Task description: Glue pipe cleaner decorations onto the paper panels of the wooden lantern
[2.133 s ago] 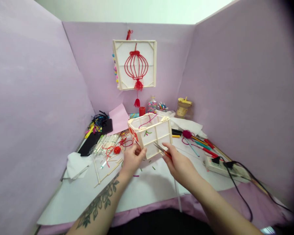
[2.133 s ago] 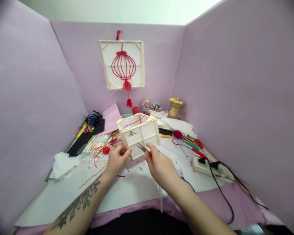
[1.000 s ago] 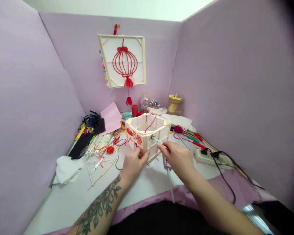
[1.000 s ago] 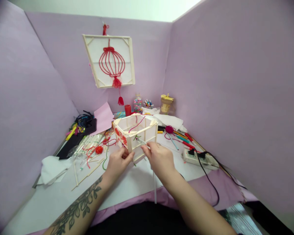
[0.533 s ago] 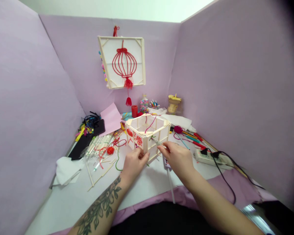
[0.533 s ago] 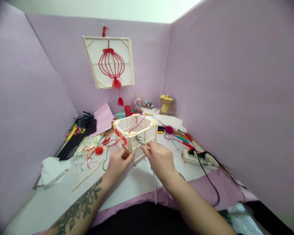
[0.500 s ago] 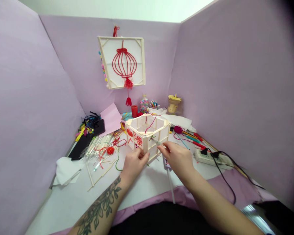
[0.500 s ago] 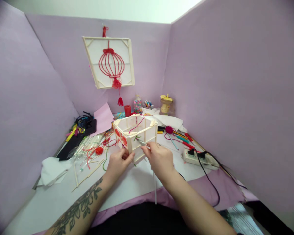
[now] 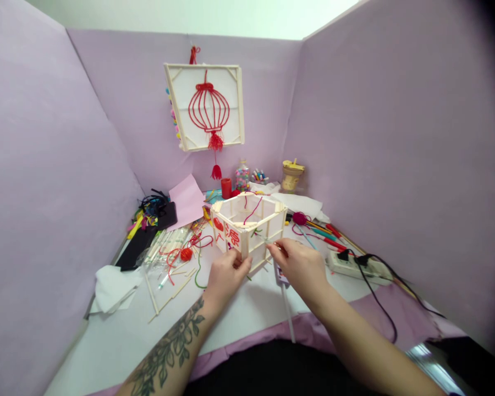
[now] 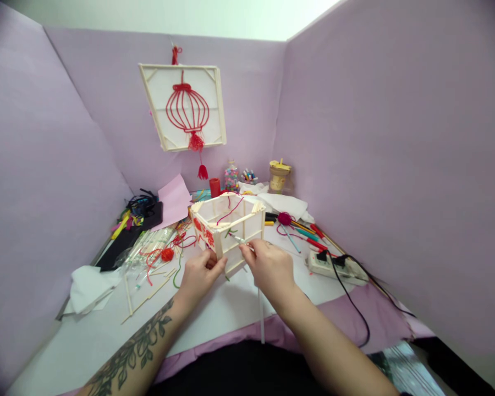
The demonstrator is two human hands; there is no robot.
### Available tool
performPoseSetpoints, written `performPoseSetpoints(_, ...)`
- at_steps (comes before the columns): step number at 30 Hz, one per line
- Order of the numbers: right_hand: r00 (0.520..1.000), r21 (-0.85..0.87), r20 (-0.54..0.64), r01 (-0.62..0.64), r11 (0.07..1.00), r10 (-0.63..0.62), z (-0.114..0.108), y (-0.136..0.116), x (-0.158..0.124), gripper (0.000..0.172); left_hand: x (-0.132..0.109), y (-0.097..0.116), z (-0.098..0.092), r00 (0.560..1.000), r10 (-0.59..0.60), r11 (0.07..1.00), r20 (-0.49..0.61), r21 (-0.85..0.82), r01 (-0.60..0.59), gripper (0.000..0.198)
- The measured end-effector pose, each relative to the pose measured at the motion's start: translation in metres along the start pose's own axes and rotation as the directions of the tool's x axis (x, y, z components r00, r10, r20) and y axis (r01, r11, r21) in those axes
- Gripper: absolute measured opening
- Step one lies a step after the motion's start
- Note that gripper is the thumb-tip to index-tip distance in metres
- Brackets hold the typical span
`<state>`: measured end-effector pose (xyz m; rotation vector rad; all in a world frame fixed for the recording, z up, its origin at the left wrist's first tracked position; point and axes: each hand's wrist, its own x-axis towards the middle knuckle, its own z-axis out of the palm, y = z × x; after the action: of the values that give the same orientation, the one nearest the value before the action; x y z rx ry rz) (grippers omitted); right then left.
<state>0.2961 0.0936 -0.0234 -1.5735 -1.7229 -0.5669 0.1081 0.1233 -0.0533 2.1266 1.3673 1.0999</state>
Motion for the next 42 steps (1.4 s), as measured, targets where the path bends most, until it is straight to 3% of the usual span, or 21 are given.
performPoseSetpoints(24,0.999,-0.034,0.030,-0.028,0.999,0.029,0.0024,-0.0024,0.0034,0.040,-0.0006,0.0003,-0.0006,1.000,-0.002,1.000,0.008,-0.007,0.002,0.026)
performPoseSetpoints(42,0.997,0.072,0.052,-0.057,0.996,0.053,-0.0002,-0.0046,0.0051,0.037,0.0010,0.0018,-0.0021,1.000,-0.022,0.999,-0.003,-0.032,0.022,0.027)
